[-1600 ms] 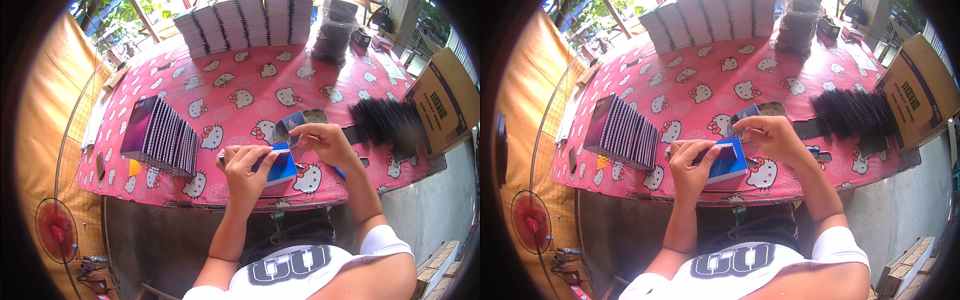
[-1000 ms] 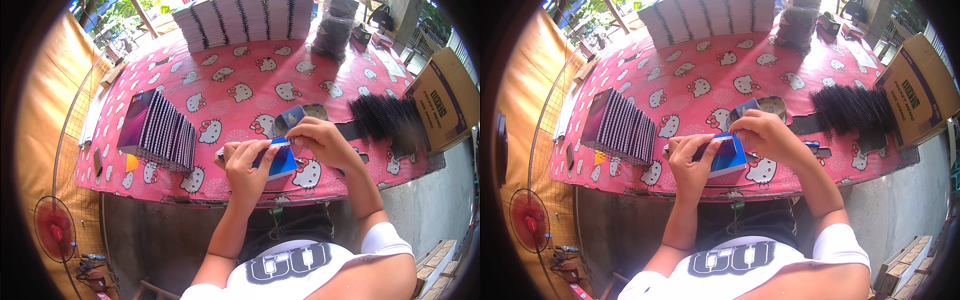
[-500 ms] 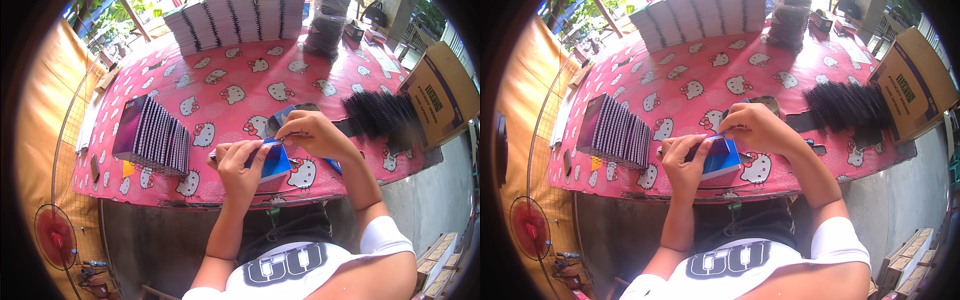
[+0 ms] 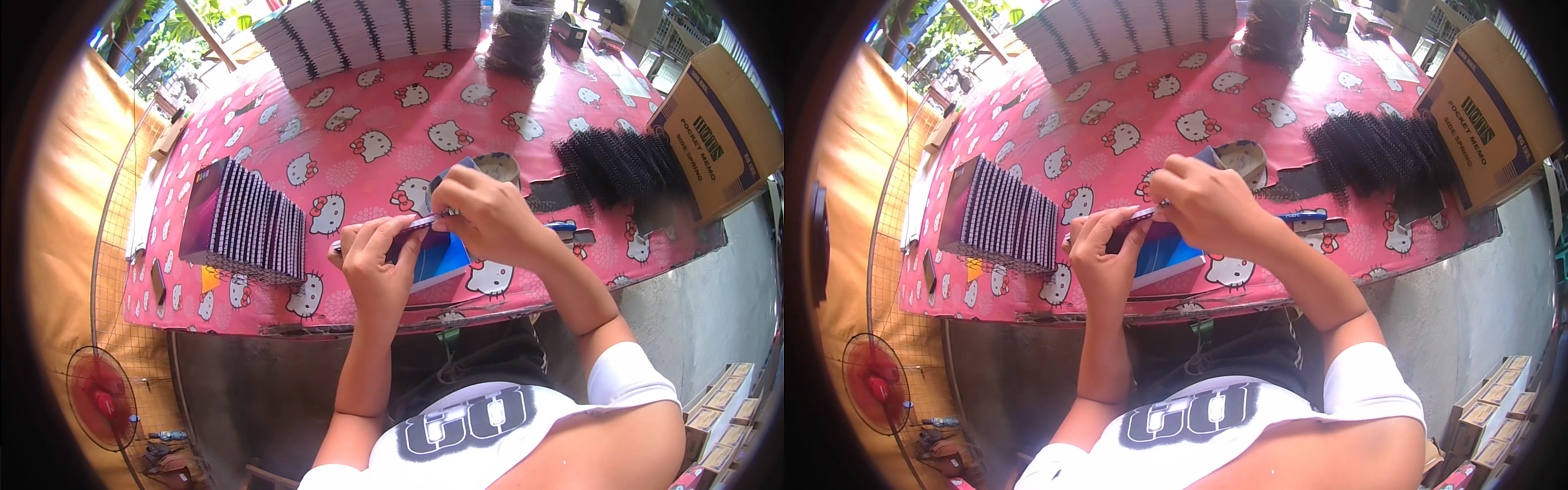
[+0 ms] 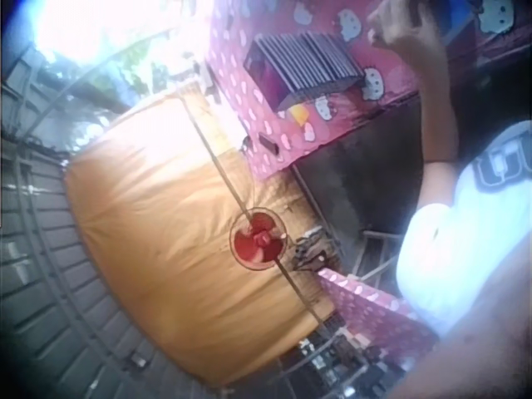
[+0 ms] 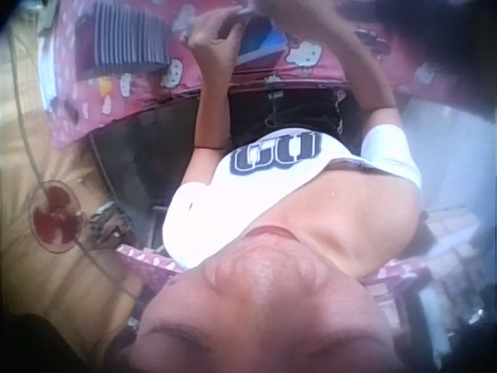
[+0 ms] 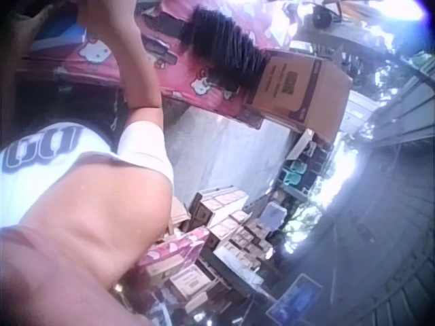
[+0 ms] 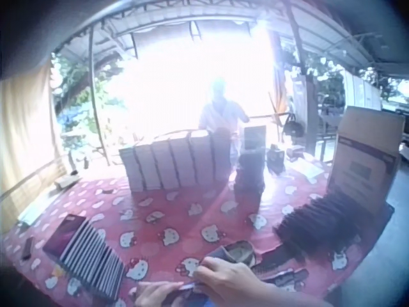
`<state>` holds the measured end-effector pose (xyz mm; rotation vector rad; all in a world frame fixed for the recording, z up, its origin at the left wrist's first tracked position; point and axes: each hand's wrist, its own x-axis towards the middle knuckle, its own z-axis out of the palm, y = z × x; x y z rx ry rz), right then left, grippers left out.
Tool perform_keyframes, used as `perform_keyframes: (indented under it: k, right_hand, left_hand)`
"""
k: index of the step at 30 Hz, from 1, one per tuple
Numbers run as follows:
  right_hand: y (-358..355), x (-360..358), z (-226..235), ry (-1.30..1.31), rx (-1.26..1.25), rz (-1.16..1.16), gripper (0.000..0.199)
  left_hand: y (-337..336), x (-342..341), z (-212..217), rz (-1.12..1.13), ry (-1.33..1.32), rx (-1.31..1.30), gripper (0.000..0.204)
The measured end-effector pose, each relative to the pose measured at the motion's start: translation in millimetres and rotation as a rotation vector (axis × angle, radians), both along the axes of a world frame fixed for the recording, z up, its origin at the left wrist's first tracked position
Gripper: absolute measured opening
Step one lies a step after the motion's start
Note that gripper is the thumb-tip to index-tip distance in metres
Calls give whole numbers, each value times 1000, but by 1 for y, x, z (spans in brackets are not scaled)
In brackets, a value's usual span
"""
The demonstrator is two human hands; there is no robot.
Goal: The person manually assembles notebooks by sliding spiral bindings through pre-punched holes in paper stacks and covers, then uses a blue hand tool to crimp the ends of the wire bindings.
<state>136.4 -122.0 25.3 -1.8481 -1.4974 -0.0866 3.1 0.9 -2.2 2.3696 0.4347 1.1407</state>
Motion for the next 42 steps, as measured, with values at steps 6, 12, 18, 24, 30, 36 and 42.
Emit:
perform_keyframes:
  k: [6, 12, 18, 24, 30, 36, 42]
  right_hand:
    - [-4, -1, -4, 47, 14, -12, 23]
    - [-3, -8, -2, 38, 51, -33, 18]
    - [-2, -15, 1, 51, 57, -46, 13]
    - [4, -22, -4, -59, 157, -72, 12]
    - [-19, 115, -24, -124, -281, -94, 40]
    - [-20, 122, -78, -174, -512, -280, 42]
    - [-29, 125, -49, 257, 32, 364, 40]
  left_hand:
    - [-1, -2, 0, 2, -9, 0, 22]
    - [-2, -4, -1, -11, -22, -7, 23]
    - [-1, -5, -1, -36, -30, -37, 22]
    - [-2, -7, 0, -35, -28, -36, 20]
    - [-7, -6, 14, -134, -1, -7, 21]
    - [-5, 8, 8, -131, -4, -30, 29]
    - [-4, 12, 0, -115, -26, -39, 25]
